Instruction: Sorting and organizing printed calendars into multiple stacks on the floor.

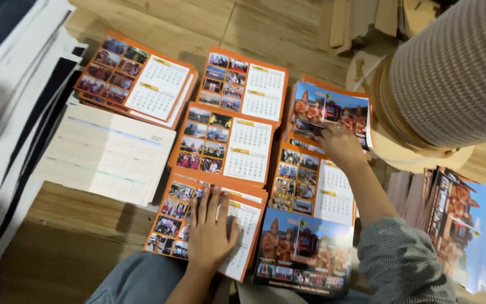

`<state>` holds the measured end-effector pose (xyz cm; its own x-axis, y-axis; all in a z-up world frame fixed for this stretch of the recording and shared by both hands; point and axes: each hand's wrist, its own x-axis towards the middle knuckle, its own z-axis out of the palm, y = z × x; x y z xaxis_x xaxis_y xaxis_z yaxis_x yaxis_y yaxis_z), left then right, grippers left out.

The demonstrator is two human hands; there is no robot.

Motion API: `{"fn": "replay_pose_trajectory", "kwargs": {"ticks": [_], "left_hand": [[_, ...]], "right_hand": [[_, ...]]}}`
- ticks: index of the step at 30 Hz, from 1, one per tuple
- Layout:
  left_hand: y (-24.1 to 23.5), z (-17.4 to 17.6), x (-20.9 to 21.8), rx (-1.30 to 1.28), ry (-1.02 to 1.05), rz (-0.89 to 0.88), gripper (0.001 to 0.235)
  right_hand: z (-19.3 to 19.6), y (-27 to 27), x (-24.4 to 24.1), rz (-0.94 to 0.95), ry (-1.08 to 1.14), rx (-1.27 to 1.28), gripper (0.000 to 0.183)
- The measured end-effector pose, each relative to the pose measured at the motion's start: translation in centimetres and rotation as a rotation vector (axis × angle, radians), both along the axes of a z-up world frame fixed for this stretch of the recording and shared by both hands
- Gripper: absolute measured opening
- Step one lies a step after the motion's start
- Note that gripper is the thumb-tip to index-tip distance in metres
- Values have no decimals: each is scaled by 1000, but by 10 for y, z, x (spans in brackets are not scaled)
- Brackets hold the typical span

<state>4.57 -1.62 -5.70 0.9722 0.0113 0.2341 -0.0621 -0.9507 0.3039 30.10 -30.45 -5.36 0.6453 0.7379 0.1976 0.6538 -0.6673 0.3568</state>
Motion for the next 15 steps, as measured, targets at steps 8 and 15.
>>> {"fn": "replay_pose_trajectory", "kwargs": {"ticks": [8, 15], "left_hand": [[-1, 2, 1, 12, 2, 9, 59], [-1, 1, 2, -18, -14, -2, 57]], "right_hand": [[16, 13, -14, 92, -265, -21, 20], [18, 12, -16, -279, 29, 239, 4]]}}
